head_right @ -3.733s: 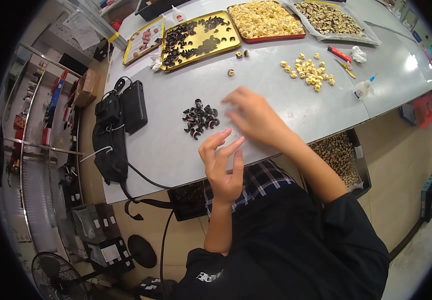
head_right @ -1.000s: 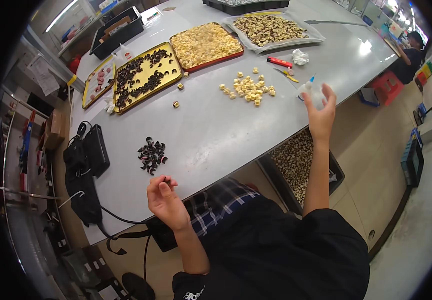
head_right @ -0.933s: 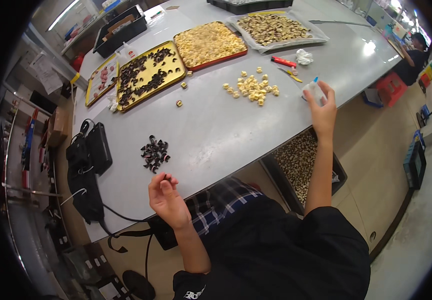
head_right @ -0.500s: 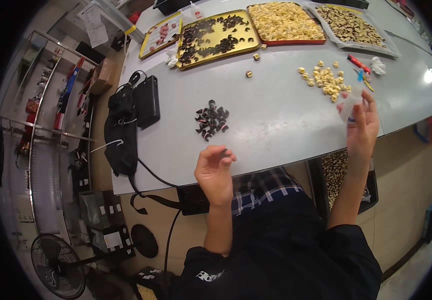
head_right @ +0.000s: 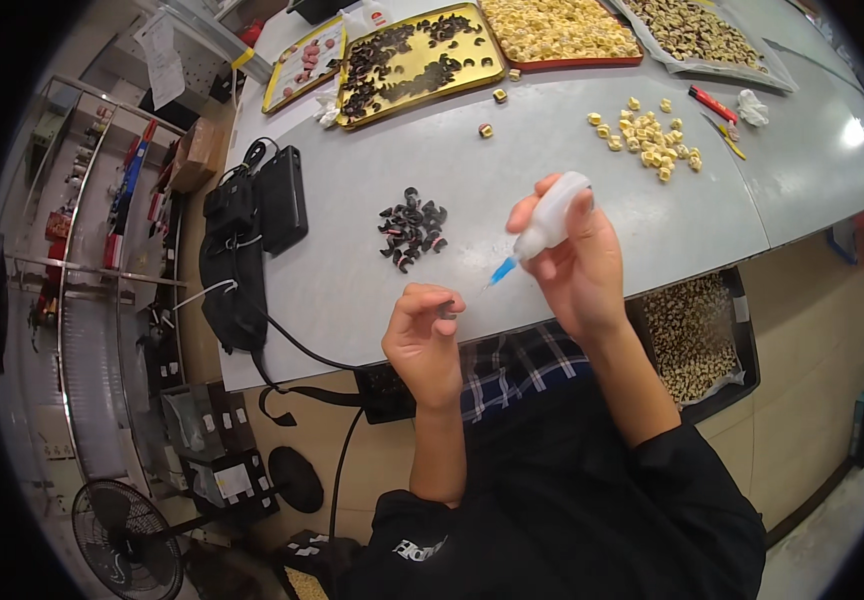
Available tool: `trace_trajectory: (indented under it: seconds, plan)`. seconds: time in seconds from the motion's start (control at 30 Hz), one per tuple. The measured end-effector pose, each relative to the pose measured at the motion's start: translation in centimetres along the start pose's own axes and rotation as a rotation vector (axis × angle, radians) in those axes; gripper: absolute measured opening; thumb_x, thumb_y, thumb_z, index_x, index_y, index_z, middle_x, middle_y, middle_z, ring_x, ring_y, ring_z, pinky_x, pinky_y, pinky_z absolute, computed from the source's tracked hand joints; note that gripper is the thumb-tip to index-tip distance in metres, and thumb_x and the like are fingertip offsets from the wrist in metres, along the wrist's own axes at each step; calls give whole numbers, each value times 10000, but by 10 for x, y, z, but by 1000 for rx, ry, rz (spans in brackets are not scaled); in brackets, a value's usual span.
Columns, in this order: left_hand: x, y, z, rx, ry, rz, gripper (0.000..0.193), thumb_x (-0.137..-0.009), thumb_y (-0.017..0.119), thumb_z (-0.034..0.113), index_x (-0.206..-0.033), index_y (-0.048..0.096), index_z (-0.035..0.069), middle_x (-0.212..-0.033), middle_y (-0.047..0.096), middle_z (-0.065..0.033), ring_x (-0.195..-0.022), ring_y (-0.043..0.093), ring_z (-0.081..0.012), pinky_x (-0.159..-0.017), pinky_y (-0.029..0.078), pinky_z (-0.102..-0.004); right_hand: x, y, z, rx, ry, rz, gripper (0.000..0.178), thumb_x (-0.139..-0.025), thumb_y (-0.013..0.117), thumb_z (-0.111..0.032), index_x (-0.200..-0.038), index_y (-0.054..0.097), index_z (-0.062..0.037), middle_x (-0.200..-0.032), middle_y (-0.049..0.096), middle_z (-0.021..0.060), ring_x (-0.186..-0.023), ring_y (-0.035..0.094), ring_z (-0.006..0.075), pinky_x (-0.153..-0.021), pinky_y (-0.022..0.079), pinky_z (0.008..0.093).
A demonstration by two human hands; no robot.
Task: Applying glue to small black components and attaching them to gold-colored circular bases on a factory assembly table.
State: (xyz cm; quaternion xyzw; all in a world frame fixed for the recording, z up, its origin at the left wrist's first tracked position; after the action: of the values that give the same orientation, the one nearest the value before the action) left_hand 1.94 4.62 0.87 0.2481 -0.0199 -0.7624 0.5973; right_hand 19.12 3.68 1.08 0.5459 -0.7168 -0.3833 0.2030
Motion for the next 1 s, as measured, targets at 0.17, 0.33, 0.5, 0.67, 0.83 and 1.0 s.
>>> trace_trajectory:
  seconds: [0.17,0.33,0.5,0.67,0.83,1.0]
  plan:
    - [0,2,1,2,2,-27,283,-817,695,233,-915,570,-1,-817,530,-61,-765,514,-147,-712,410,-264,6,22,-11,246,-66,-22,408,-908,492,-468,-1029,439,-82,-730,564,97,-390,371,71,-377,332,184]
    - [0,2,0,78,38,-21,241,-751,731,95,-919,603,-22,-843,563,-81,-753,558,-153,-707,461,-267,6,30,-10,323,-111,-31,414,-902,499,-475,-1008,430,-80,-707,560,115,-393,359,67,-333,279,176]
    - [0,2,1,69,48,-22,232,-745,730,63,-916,602,-27,-843,563,-87,-742,558,-156,-694,463,-264,7,26,-5,326,-125,-14,389,-918,482,-452,-1012,427,-79,-714,562,129,-402,354,64,-342,282,172]
    - [0,1,1,62,61,-27,223,-742,728,39,-910,600,-30,-843,564,-92,-735,556,-156,-684,465,-263,6,20,0,300,-122,-1,376,-926,472,-439,-1015,424,-77,-708,559,128,-411,354,61,-345,277,172]
    - [0,3,1,42,60,-21,228,-733,734,36,-905,600,-31,-843,565,-92,-733,554,-156,-683,467,-263,8,20,-2,297,-134,-17,375,-931,464,-436,-1015,421,-72,-709,560,128,-415,358,61,-349,277,174]
    - [1,4,1,5,66,-17,237,-725,740,40,-903,601,-31,-845,567,-93,-731,550,-155,-684,469,-261,9,19,-4,313,-131,-19,372,-935,459,-429,-1013,418,-68,-711,563,132,-417,365,63,-352,283,175]
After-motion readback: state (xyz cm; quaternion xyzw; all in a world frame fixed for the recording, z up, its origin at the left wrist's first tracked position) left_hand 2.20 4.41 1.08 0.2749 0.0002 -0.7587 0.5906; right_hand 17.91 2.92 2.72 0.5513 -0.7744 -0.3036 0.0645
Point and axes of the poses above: each hand's wrist, its own x-axis away from the middle knuckle, its own y-axis out of the palm, z = x × y, the point moved 9 cm from there along -x, towards the middle knuckle
